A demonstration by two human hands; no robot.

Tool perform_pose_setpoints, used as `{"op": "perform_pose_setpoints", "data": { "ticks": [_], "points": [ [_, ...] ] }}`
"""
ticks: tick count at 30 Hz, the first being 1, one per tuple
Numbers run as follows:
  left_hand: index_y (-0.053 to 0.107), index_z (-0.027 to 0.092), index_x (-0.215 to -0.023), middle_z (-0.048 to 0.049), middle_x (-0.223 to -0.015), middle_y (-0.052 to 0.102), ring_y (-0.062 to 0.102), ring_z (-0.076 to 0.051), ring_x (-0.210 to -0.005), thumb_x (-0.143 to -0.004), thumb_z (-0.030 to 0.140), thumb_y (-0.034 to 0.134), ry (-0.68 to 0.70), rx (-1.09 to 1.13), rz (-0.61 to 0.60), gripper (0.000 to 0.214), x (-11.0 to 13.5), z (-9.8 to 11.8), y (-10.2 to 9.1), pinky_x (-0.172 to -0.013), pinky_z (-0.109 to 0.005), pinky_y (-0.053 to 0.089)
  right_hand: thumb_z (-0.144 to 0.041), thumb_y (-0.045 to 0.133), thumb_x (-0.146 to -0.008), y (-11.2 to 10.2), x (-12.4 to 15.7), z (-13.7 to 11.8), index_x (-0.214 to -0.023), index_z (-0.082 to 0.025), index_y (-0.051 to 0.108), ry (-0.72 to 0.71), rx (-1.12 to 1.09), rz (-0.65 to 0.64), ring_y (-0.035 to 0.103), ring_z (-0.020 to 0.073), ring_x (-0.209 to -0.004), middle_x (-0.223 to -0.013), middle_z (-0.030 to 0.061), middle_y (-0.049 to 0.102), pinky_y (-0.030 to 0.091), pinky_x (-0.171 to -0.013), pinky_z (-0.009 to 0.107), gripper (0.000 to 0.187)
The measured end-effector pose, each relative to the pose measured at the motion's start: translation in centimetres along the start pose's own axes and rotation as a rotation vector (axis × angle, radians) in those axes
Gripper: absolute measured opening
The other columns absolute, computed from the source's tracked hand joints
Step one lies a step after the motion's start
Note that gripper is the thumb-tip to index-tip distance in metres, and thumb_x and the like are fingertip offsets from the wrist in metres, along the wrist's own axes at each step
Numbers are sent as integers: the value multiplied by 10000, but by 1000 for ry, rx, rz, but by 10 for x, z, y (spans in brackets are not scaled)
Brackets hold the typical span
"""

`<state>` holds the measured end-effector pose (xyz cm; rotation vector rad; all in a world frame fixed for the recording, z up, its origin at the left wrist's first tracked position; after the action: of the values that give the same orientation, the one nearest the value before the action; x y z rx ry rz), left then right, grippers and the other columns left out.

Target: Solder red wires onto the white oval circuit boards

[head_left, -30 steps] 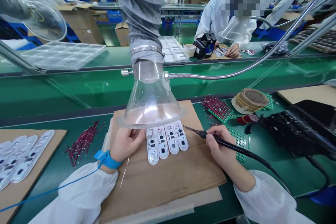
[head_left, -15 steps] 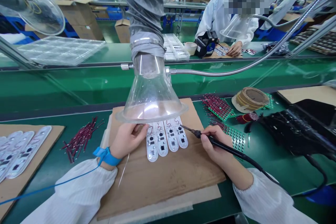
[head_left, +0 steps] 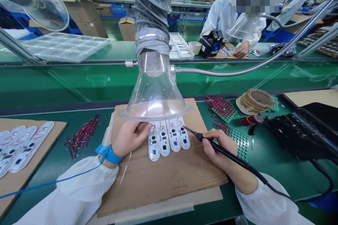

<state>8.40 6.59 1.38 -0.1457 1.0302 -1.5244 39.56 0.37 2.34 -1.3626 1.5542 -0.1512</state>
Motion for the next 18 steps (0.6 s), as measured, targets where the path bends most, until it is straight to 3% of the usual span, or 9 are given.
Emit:
{"op": "perform_pose_setpoints", "data": {
  "ticks": [6,18],
  "points": [
    [331,250,-716,73,-615,330,334,-120,-539,-1012,291,600,32,-25,101,402,0,2,-8,-553,-278,264,-273,644,-1053,-6,2,8,-999,-271,609,27,-90,67,720,164,-641,-792,-15,715,557,-593,262,64],
    [332,244,-721,69,-628,336,342,-117,-554,-1023,271,600,78,-52,99,405,-1,5,-8,-558,-280,260,-253,674,-1035,9,4,17,-1067,-292,637,82,-192,-64,719,142,-694,-876,-26,723,579,-654,229,63]
  ]
}}
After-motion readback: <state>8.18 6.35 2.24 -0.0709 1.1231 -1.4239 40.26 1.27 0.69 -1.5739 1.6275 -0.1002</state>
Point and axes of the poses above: each hand's wrist, its own x-axis away from the middle knuckle, its own y-axis out of the palm, z = x × y, the point moved 7 cm from there along -x, towards the middle knuckle
